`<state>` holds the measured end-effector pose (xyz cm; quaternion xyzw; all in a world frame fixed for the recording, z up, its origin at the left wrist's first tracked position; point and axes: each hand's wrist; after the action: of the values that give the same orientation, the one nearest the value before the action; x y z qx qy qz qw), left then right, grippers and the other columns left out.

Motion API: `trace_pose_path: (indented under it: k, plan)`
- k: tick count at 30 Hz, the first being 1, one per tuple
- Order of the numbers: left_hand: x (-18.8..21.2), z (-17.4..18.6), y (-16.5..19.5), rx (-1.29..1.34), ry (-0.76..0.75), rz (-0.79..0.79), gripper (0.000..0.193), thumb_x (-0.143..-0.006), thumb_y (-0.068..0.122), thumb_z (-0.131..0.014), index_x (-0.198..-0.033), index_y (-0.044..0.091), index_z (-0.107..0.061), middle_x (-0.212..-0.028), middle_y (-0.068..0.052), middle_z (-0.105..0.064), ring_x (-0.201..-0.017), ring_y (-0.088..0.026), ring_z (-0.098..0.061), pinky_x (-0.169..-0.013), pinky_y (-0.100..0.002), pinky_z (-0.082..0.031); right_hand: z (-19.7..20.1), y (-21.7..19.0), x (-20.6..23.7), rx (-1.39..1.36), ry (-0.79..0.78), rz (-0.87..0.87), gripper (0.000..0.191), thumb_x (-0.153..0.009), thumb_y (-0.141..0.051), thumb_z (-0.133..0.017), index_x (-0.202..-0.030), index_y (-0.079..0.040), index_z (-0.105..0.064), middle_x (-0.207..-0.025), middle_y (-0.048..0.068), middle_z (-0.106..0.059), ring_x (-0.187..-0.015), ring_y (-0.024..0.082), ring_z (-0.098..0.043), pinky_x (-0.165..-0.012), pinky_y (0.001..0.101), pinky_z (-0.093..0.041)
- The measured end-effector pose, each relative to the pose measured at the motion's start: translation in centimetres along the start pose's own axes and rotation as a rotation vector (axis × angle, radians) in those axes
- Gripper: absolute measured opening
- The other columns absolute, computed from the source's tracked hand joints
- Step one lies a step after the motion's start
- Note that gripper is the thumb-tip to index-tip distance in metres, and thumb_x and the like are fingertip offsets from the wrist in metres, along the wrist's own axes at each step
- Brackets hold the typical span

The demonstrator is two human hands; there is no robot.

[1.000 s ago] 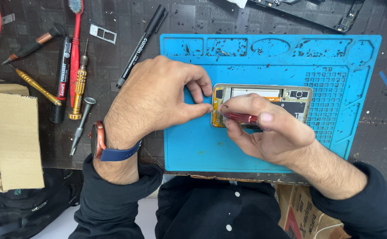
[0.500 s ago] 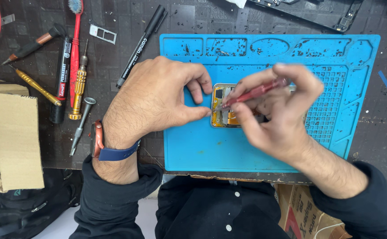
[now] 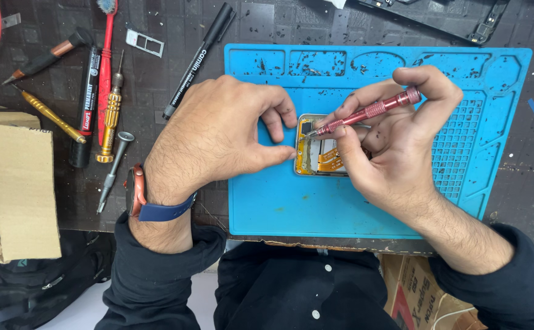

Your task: The person uses a precision screwdriver to unscrew screws from the midframe of a disassembled smartphone on a blue repair mat, then briefly powers the phone on to check the screen, and finally pries at the edge of the phone frame with a thin blade tool.

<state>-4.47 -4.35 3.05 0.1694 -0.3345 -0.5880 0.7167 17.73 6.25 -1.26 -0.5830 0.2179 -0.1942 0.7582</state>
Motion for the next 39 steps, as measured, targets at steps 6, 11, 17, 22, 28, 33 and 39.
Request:
trace_pose_path:
  k: [6,11,17,22,28,33,39]
  plan:
    - [-0.1,-0.1,0.1,-0.006,-0.004,0.009,0.034,-0.067,0.030,-0.086,-0.095,0.015,-0.075,-0.077,0.003,-0.078,-0.074,-0.020,-0.075,-0.069,-0.037,-0.059,0.1,0.7,0.5,-0.009,-0.005,-0.002,0.064,-0.108,0.019,-0.055,-0.139,-0.013,-0.010,-0.122,0.018,-0.048,-0.111,0.017,-0.065,-0.093,0.0290,-0.068]
    - [-0.1,-0.1,0.0,-0.008,-0.012,0.018,0.033,-0.068,0.031,-0.086,-0.095,0.015,-0.075,-0.076,0.004,-0.078,-0.073,-0.019,-0.076,-0.069,-0.036,-0.059,-0.1,0.7,0.5,0.019,0.005,0.008,0.064,-0.108,0.019,-0.057,-0.139,-0.012,-0.011,-0.123,0.018,-0.048,-0.109,0.016,-0.063,-0.088,0.0258,-0.068]
    - [-0.2,-0.1,0.0,-0.006,0.001,0.003,0.029,-0.072,0.031,-0.085,-0.094,0.015,-0.075,-0.075,0.005,-0.078,-0.071,-0.018,-0.075,-0.066,-0.036,-0.059,-0.1,0.3,-0.1,0.011,0.048,-0.001,0.061,-0.105,0.019,-0.054,-0.136,-0.011,-0.012,-0.119,0.020,-0.049,-0.109,0.018,-0.063,-0.094,0.0318,-0.068]
    - [-0.2,-0.3,0.1,0.003,0.014,0.026,0.026,-0.074,0.030,-0.083,-0.093,0.015,-0.075,-0.073,0.005,-0.077,-0.069,-0.018,-0.075,-0.064,-0.035,-0.059,0.2,0.3,-0.5,-0.054,0.102,0.009,0.055,-0.110,0.020,-0.052,-0.135,-0.010,-0.013,-0.120,0.020,-0.049,-0.109,0.021,-0.067,-0.099,0.0360,-0.067]
    - [-0.1,-0.1,0.1,0.016,0.029,0.018,0.025,-0.075,0.032,-0.083,-0.092,0.014,-0.076,-0.072,0.004,-0.077,-0.070,-0.018,-0.075,-0.064,-0.036,-0.058,0.1,0.4,-0.7,-0.076,0.102,-0.005,0.053,-0.110,0.020,-0.052,-0.133,-0.009,-0.014,-0.120,0.020,-0.050,-0.110,0.021,-0.066,-0.100,0.0361,-0.068]
    - [-0.2,-0.1,0.0,0.008,0.014,0.024,0.027,-0.074,0.030,-0.084,-0.094,0.015,-0.076,-0.073,0.004,-0.077,-0.070,-0.019,-0.075,-0.065,-0.036,-0.058,0.1,0.0,-0.8,-0.078,0.059,-0.047,0.054,-0.106,0.019,-0.054,-0.132,-0.008,-0.015,-0.116,0.020,-0.052,-0.108,0.018,-0.066,-0.097,0.0343,-0.068]
    - [0.0,0.1,-0.1,-0.018,0.014,-0.037,0.032,-0.067,0.026,-0.085,-0.096,0.014,-0.074,-0.076,0.004,-0.077,-0.074,-0.020,-0.075,-0.068,-0.037,-0.059,0.2,-0.4,-0.7,-0.100,0.022,-0.115,0.061,-0.100,0.016,-0.059,-0.132,-0.010,-0.015,-0.115,0.018,-0.053,-0.109,0.016,-0.065,-0.090,0.0313,-0.069]
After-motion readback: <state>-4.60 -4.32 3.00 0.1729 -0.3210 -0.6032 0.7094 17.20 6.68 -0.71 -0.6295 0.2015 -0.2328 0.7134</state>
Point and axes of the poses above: each hand's wrist, its own x-axis away from the middle knuckle, its own z-axis out of the back of the hand, y = z × x
